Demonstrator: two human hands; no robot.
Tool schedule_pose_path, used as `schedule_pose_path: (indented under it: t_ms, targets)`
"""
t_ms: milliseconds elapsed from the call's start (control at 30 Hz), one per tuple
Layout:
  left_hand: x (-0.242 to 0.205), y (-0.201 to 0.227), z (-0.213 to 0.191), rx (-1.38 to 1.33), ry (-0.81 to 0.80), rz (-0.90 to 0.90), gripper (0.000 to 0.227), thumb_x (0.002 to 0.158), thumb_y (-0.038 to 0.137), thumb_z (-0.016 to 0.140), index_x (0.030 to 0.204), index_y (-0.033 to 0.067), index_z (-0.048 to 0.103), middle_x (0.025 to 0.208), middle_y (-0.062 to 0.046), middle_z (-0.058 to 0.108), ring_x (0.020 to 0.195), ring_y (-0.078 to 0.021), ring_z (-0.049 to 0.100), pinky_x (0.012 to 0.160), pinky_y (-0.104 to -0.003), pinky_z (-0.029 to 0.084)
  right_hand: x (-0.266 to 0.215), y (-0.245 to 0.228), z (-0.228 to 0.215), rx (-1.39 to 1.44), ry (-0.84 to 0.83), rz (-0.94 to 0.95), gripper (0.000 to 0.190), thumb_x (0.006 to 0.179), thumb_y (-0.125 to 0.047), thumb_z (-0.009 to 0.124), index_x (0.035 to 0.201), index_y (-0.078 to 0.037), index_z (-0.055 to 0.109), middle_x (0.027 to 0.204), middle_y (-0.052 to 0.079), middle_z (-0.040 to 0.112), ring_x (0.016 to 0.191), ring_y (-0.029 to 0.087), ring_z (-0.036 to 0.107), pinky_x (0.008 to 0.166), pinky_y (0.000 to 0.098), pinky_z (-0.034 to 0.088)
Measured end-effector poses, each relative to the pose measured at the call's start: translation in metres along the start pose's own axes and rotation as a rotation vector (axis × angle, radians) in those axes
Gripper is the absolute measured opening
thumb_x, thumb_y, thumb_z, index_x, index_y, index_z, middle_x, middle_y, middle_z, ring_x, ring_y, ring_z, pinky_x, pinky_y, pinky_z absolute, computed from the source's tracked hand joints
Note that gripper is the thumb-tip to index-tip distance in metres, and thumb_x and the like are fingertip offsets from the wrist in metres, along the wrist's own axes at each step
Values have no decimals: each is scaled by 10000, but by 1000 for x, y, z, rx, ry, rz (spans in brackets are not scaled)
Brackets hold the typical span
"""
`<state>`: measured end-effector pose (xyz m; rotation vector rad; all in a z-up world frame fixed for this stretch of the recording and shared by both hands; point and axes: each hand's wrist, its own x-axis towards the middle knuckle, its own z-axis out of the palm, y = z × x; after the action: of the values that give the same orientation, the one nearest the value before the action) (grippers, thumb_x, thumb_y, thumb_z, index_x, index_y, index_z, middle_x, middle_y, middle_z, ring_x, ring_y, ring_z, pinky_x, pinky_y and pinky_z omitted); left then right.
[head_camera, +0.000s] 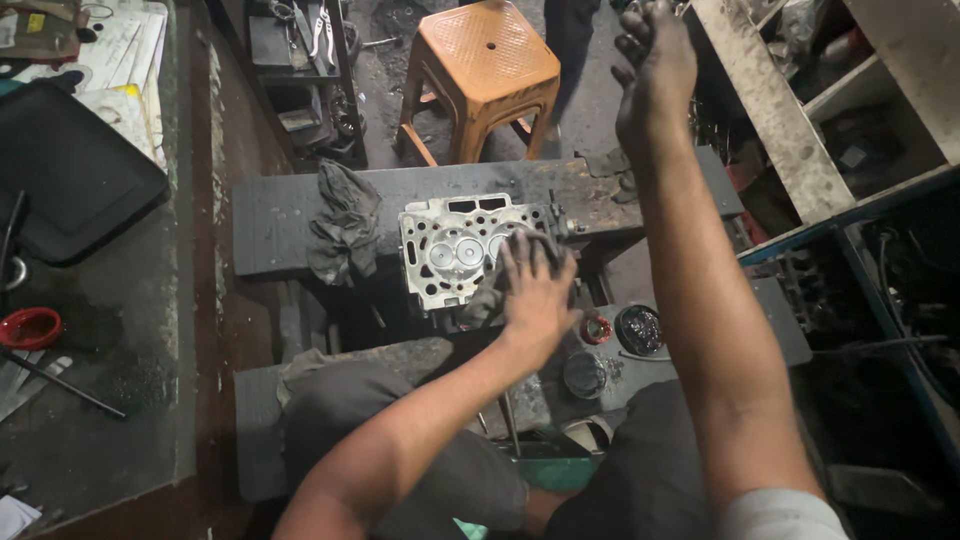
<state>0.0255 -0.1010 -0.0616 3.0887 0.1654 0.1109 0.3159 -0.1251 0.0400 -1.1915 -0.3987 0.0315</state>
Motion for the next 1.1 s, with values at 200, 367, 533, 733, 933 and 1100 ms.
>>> schedule_pose_path:
  t_ms: [200, 367, 533, 733, 933, 1100]
  targets:
    - [-1, 2, -1, -25, -61, 46, 1006, 863, 749, 542, 1604, 145, 229, 1525, -387, 348, 1486, -584, 90, 1140, -729, -54, 42, 5, -25, 132, -6, -15, 543, 958, -424, 683, 1307, -21, 580, 1306, 138, 671, 1165, 276, 658, 990, 413, 495]
    - [1, -1, -4, -48, -47, -4, 1028, 858, 773, 525, 1608, 128, 244, 1530, -369, 359, 1496, -584, 94, 1150, -717, -57, 61, -2, -58, 203, 64, 7, 648, 913, -493, 692, 1343, -44, 512, 1372, 182, 612, 1166, 320, 651, 913, 437, 496]
    - [0, 0, -3, -104, -44, 37, 1048, 814, 810, 526, 1601, 178, 243, 1549, -382, 327, 1489, -566, 62, 1140, -703, -78, 73, -5, -90, 186, 235, 81, 687, 915, -522, 745, 1371, -57, 525, 1358, 134, 581, 1157, 280, 675, 871, 435, 501]
    - [3, 4, 3, -79, -144, 23, 1077, 803, 798, 533, 1619, 186, 188, 1568, -327, 305, 1504, -577, 7, 1141, -716, -90, 78, 10, -118, 144, 238, 137, 713, 837, -570, 693, 1381, -135, 542, 1096, 95, 602, 898, 228, 602, 746, 428, 476]
    - [-7, 0, 8, -72, -44, 43, 1010, 842, 756, 552, 1608, 179, 238, 1559, -382, 295, 1495, -583, 49, 1143, -726, -74, 10, -2, -134, 29, 176, -71, 749, 989, -523, 674, 1481, 26, 545, 1328, 157, 575, 1175, 301, 614, 963, 446, 571]
    - [-17, 0, 8, 2, -8, 49, 995, 876, 738, 543, 1619, 150, 241, 1532, -420, 301, 1480, -604, 68, 1146, -737, -69, -109, -24, -109, 54, 495, 74, 618, 988, -507, 597, 1450, -140, 413, 1311, 87, 456, 1065, 247, 535, 868, 399, 491]
